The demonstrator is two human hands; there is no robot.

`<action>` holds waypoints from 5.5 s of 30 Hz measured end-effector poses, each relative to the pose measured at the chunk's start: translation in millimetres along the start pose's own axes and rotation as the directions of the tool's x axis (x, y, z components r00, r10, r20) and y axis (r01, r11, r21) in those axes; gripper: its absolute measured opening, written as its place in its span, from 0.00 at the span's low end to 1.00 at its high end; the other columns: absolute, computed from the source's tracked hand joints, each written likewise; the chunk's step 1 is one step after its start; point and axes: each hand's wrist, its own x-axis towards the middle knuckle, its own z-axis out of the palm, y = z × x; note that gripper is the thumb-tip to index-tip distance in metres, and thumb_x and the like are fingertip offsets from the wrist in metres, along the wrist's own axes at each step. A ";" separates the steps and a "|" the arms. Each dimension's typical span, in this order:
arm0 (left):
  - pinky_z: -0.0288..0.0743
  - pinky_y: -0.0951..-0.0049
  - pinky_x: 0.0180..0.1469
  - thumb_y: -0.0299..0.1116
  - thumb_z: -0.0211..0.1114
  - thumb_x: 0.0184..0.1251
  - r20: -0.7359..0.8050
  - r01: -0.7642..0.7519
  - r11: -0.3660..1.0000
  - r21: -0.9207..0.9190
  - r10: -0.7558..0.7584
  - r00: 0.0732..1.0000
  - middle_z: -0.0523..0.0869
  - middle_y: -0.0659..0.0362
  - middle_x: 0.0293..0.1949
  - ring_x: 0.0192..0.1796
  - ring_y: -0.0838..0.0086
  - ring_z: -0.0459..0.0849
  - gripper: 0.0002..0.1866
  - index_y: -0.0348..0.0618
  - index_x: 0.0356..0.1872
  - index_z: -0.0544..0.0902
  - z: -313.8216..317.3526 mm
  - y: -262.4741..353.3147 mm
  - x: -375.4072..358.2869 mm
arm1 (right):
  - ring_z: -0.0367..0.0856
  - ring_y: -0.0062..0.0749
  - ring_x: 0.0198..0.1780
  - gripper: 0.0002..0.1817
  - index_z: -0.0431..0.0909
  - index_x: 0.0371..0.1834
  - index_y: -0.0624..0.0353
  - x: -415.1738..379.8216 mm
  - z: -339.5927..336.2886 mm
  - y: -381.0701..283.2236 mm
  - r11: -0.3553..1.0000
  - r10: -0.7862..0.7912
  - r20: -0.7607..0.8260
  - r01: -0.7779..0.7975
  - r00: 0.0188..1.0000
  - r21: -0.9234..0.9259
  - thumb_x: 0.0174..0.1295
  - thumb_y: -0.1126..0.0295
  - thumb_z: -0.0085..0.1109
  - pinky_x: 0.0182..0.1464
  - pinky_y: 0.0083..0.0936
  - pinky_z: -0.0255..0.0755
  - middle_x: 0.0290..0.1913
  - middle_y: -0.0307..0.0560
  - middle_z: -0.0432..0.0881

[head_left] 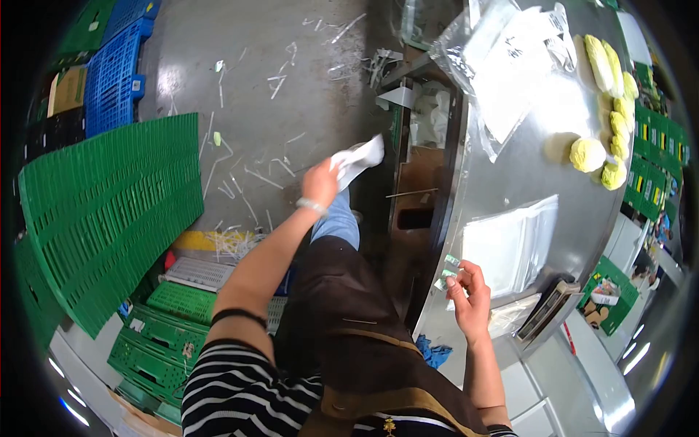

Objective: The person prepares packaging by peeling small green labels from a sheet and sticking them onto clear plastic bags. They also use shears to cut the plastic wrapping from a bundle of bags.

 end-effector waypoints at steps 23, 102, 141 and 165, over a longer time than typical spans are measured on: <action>0.71 0.53 0.52 0.38 0.56 0.63 0.344 0.112 0.878 -0.466 0.064 0.937 0.80 0.40 0.49 0.53 0.47 0.76 0.19 0.40 0.52 0.74 421.9 58.3 243.5 | 0.78 0.25 0.44 0.17 0.72 0.51 0.66 0.2 8.4 72.2 0.838 0.470 -0.196 -0.365 0.861 0.406 0.59 0.86 0.61 0.46 0.23 0.73 0.43 0.46 0.80; 0.69 0.75 0.32 0.37 0.61 0.69 0.927 -0.543 0.777 -0.318 0.374 -0.008 0.76 0.64 0.25 0.29 0.79 0.72 0.11 0.38 0.34 0.80 161.4 382.2 -7.4 | 0.78 0.48 0.23 0.10 0.69 0.42 0.56 -82.0 -50.8 171.7 0.492 0.635 -0.589 0.327 0.499 0.807 0.63 0.68 0.59 0.27 0.41 0.69 0.26 0.52 0.79; 0.67 0.78 0.36 0.23 0.58 0.66 0.465 -0.794 0.380 -0.475 0.874 0.140 0.75 0.61 0.32 0.31 0.79 0.70 0.02 0.37 0.35 0.73 150.8 416.1 -12.0 | 0.81 0.47 0.33 0.16 0.66 0.46 0.56 -40.2 -65.7 215.4 0.963 0.230 -0.719 -0.261 0.655 0.070 0.57 0.72 0.62 0.31 0.40 0.73 0.31 0.51 0.80; 0.74 0.61 0.50 0.28 0.65 0.57 0.850 -0.988 -0.117 -0.103 0.505 -0.148 0.83 0.51 0.38 0.45 0.54 0.81 0.09 0.41 0.40 0.82 26.4 483.2 204.8 | 0.78 0.47 0.44 0.15 0.77 0.33 0.60 -225.9 85.7 270.7 0.547 0.672 -0.608 -0.837 0.423 0.022 0.63 0.57 0.57 0.43 0.41 0.74 0.36 0.50 0.79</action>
